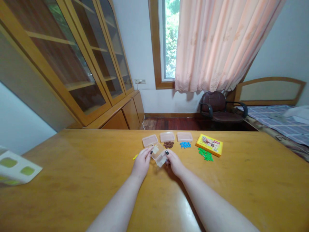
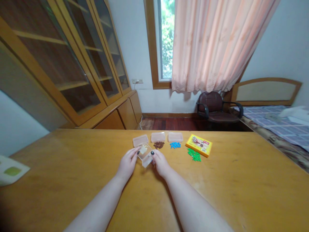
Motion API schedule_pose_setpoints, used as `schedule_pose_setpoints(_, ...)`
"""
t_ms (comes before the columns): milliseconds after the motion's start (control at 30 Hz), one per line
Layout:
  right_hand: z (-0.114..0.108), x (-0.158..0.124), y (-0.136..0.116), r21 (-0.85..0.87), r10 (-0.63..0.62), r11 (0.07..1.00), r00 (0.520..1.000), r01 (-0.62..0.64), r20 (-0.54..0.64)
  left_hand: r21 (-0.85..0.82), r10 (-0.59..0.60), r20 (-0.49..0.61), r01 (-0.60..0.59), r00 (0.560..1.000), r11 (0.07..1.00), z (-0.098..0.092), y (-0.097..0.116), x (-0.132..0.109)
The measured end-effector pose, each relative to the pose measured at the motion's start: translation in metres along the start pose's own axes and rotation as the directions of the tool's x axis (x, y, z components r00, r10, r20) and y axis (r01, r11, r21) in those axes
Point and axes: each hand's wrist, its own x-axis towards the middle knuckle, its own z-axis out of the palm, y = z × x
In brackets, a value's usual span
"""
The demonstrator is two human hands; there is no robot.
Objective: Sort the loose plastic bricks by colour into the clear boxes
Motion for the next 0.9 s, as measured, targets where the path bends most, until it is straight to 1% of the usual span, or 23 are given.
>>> schedule_pose_setpoints(100,0.002,0.0,-0.008,0.212,0.042,0.976,0.999,-0.039,-0.009,0.011,0.023,0.045,-0.023,0.999,1.0,-0.001,-0.002,0.0)
schedule_pose_setpoints(167,0.003,-0.002,-0.018,0.278,0.082,0.956,0.995,-0.093,0.053,-0.007,0.022,0.082,-0.021,0.996,1.0,-0.001,-0.003,0.0)
schedule_pose_setpoints(233,0.005,-0.003,-0.029,0.314,0.124,0.935,0.982,-0.165,0.145,-0.037,-0.001,0.102,0.005,0.995,0.999,-0.002,-0.004,0.0)
schedule_pose_setpoints(333,0.008,-0.005,-0.037,0.327,0.161,0.912,0.951,-0.246,0.265,-0.121,-0.037,0.122,0.051,0.992,0.991,-0.002,-0.006,0.0)
schedule_pose_setpoints(400,0.008,-0.005,-0.036,0.317,0.171,0.909,0.935,-0.272,0.312,-0.19,-0.051,0.14,0.078,0.989,0.979,-0.002,-0.007,0.0)
schedule_pose_setpoints(533,0.006,-0.007,-0.029,0.235,0.173,0.931,0.905,-0.279,0.387,-0.269,-0.078,0.166,0.121,0.983,0.956,-0.004,-0.005,-0.001)
schedule_pose_setpoints(667,0.002,-0.007,-0.029,0.205,0.157,0.938,0.872,-0.278,0.464,-0.285,-0.108,0.185,0.158,0.977,0.945,-0.003,-0.003,-0.002)
schedule_pose_setpoints(767,0.002,-0.006,-0.029,0.201,0.204,0.922,0.858,-0.33,0.472,-0.237,-0.075,0.181,0.118,0.981,0.964,-0.004,-0.002,-0.002)
schedule_pose_setpoints(833,0.003,-0.005,-0.027,0.196,0.248,0.914,0.871,-0.356,0.425,-0.164,-0.031,0.156,0.057,0.987,0.985,-0.009,-0.003,-0.001)
schedule_pose_setpoints(900,0.004,-0.003,-0.023,0.208,0.277,0.909,0.898,-0.36,0.343,-0.046,-0.012,0.088,0.016,0.996,0.999,-0.021,-0.007,0.002)
